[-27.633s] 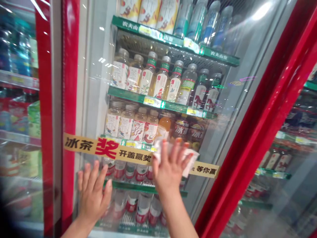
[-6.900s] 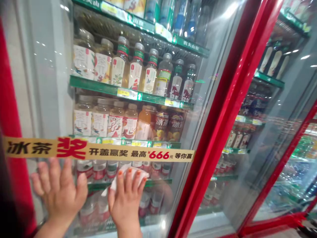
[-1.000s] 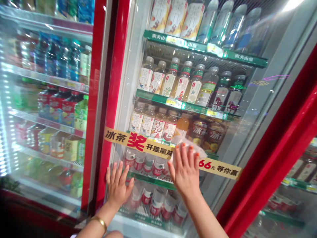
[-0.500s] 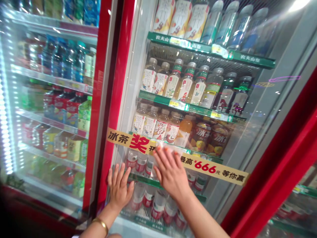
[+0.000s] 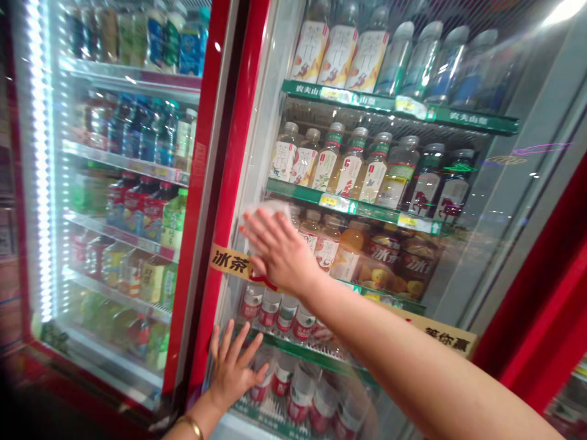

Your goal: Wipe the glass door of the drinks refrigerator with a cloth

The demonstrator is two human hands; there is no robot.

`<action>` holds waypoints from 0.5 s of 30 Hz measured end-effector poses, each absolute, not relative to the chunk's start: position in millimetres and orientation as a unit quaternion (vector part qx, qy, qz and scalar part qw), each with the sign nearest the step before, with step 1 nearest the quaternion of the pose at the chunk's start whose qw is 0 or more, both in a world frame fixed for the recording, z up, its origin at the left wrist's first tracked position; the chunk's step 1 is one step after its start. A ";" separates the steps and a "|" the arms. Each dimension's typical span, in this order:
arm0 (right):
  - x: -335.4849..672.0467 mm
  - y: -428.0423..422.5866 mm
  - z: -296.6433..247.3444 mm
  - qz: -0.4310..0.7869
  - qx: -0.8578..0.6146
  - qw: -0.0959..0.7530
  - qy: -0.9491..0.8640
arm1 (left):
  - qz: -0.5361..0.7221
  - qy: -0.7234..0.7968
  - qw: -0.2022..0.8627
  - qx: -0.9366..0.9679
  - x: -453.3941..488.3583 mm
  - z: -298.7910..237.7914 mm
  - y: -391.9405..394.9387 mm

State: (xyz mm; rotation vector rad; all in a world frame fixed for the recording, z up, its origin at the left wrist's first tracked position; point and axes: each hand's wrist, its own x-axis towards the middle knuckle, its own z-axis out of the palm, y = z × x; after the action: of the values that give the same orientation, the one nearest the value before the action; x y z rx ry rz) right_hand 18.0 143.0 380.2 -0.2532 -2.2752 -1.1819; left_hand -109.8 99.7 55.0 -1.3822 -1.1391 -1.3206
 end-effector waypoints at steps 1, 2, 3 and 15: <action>16.8 144.6 409.7 -0.431 -0.142 0.340 -0.823 | -0.530 -0.454 0.444 -0.562 -110.8 55.4 99.5; 13.6 145.6 434.0 -0.418 -0.184 0.396 -0.797 | -0.528 -0.450 0.446 -0.565 -111.6 55.7 99.5; 8.3 145.8 449.9 -0.403 -0.215 0.441 -0.773 | -0.527 -0.447 0.447 -0.569 -112.3 55.8 99.7; 45.4 141.1 315.4 -0.519 -0.048 0.222 -0.824 | -0.528 -0.437 0.448 -0.574 -112.9 53.3 101.6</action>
State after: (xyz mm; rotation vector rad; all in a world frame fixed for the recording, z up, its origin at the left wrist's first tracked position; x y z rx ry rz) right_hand 45.4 141.1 315.4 -0.1340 -2.2763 -1.4348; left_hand -112.9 101.6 53.3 -1.4200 -1.0826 -1.3063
